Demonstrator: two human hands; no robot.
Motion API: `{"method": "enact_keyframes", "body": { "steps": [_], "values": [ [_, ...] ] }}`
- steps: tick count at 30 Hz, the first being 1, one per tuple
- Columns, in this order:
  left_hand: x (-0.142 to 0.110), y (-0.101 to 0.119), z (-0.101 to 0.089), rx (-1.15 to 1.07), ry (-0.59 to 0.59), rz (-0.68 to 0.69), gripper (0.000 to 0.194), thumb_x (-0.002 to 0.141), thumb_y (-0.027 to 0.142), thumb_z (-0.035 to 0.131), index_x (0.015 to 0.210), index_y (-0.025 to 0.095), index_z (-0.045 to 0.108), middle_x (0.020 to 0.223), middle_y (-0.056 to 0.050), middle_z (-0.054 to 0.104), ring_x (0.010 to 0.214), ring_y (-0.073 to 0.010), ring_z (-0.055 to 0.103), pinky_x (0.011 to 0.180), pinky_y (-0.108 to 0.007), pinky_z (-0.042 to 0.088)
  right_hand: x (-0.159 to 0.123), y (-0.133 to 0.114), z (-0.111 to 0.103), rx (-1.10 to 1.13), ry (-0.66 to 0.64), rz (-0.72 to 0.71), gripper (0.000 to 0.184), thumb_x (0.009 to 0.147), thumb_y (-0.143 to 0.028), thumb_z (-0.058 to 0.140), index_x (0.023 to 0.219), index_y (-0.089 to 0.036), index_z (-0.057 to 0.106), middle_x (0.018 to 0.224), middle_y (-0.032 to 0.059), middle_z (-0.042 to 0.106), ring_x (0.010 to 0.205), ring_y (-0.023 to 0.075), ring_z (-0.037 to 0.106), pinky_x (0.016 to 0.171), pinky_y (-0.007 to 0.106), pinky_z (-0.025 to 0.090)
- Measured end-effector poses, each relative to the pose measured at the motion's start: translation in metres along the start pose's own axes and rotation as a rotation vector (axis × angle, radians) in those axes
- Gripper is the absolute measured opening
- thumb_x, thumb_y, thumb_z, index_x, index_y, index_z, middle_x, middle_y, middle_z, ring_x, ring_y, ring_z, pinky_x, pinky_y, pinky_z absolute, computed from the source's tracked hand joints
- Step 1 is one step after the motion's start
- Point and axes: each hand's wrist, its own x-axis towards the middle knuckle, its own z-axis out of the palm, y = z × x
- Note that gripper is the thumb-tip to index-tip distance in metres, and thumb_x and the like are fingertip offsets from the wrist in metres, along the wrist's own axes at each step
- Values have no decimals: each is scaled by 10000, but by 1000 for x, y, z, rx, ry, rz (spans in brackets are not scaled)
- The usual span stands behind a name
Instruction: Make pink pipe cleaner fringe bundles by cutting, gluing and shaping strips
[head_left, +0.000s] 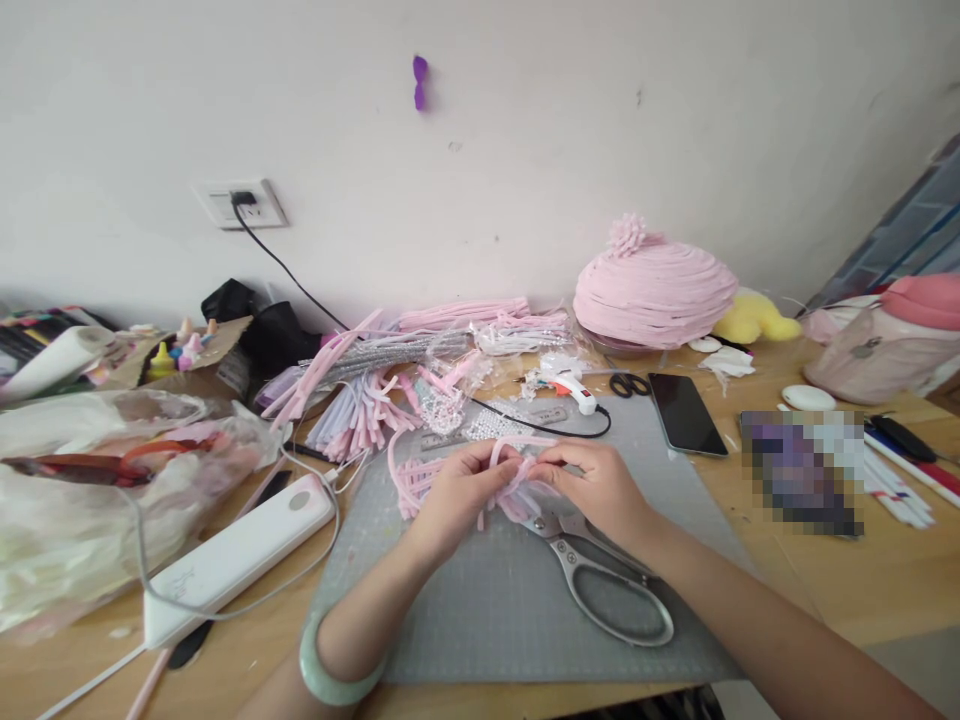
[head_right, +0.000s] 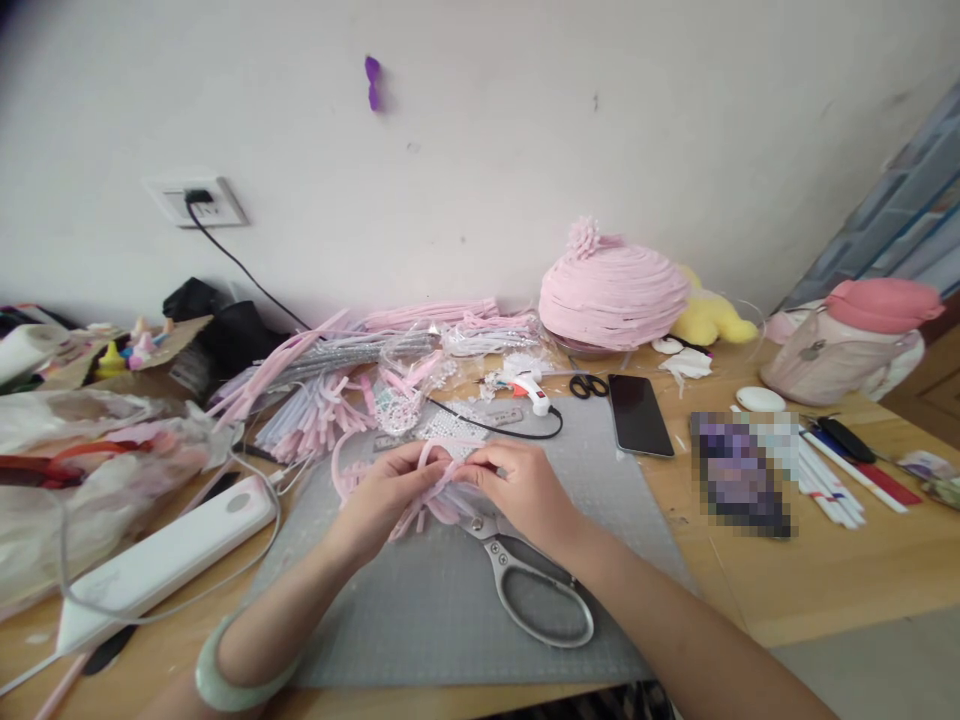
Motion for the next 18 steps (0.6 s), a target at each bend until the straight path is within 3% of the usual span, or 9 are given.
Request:
{"method": "enact_keyframes", "body": {
  "steps": [4,11,18],
  "values": [
    [-1,0,0,80,15,88,241,700,381,643,728,142,632,629,13,574,577,-101,515,557,-210,417,1,-4,0,125,-1,48,134,766,-307,610,816,-208,683,773,23,660,718,146,603,643,249,466],
    [0,-5,0,152,31,81,241,714,378,635,800,154,634,657,11,578,576,-104,511,541,-207,400,0,-9,2,156,50,112,99,746,-260,608,756,-195,682,764,32,668,725,158,604,671,268,460],
    [3,-6,-4,92,-21,54,271,690,387,657,798,140,631,669,14,571,598,-98,492,567,-209,372,3,-1,-3,500,-69,450,164,667,-317,657,734,-171,693,668,2,650,619,127,552,585,244,402]
  ]
}}
